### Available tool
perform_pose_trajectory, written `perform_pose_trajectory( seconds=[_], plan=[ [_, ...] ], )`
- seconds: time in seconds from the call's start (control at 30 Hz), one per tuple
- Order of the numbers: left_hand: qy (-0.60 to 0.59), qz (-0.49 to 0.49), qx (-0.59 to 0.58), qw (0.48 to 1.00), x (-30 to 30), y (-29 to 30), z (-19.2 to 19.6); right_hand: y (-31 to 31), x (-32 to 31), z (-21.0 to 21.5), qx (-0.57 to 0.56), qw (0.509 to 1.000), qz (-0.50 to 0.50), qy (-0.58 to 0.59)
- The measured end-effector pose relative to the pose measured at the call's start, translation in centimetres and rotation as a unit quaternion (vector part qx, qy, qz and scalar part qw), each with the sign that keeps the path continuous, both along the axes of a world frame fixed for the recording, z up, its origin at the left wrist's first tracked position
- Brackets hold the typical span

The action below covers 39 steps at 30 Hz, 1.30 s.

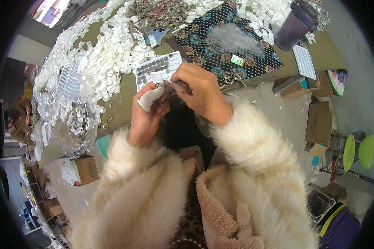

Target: The person repeatedly picks small metal keychain parts and white plastic tags from a table, joins them together, and places the assembled units into a white tray. The process is repeated continuously with multiple items.

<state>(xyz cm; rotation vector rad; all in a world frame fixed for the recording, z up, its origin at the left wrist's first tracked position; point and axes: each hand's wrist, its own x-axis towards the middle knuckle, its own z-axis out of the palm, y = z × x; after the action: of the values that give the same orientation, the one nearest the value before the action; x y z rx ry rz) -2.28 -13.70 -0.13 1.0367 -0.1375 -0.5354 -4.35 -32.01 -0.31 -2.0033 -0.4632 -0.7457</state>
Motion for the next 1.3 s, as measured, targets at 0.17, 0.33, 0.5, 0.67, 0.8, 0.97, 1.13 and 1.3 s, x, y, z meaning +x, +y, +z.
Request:
perform_pose_trajectory(
  seconds=[0.17,0.33,0.5,0.67,0.8,0.97,1.13,1.3],
  plan=[
    [0.008,-0.001,0.001,1.0,-0.5,-2.0,0.4,-0.3,-2.1,0.0,0.001,0.999,-0.031,-0.035],
    [0.003,-0.008,0.007,1.0,-1.0,-3.5,0.5,-1.3,-3.0,-0.5,-0.048,0.992,-0.074,-0.088],
    [-0.038,-0.018,0.06,0.997,-1.5,-4.3,0.3,-1.7,-3.7,-0.9,-0.066,0.991,-0.105,-0.06],
    [-0.058,-0.009,0.115,0.992,-1.5,-4.4,0.0,-2.1,-4.4,-0.8,0.097,0.994,-0.049,0.019],
    [-0.052,-0.016,0.121,0.991,-1.6,-4.4,-0.3,-2.5,-4.5,-0.9,0.131,0.99,-0.037,0.027],
    [-0.079,-0.008,0.142,0.987,-1.9,-4.6,-0.7,-2.3,-4.6,-1.1,0.155,0.986,-0.049,0.034],
    [-0.111,0.0,0.161,0.981,-2.1,-4.5,-0.9,-2.3,-4.6,-1.1,0.155,0.986,-0.059,0.024],
    [-0.163,0.027,0.165,0.972,-2.6,-4.6,-1.3,-2.1,-4.5,-1.0,0.13,0.99,-0.06,-0.002]
  ],
)
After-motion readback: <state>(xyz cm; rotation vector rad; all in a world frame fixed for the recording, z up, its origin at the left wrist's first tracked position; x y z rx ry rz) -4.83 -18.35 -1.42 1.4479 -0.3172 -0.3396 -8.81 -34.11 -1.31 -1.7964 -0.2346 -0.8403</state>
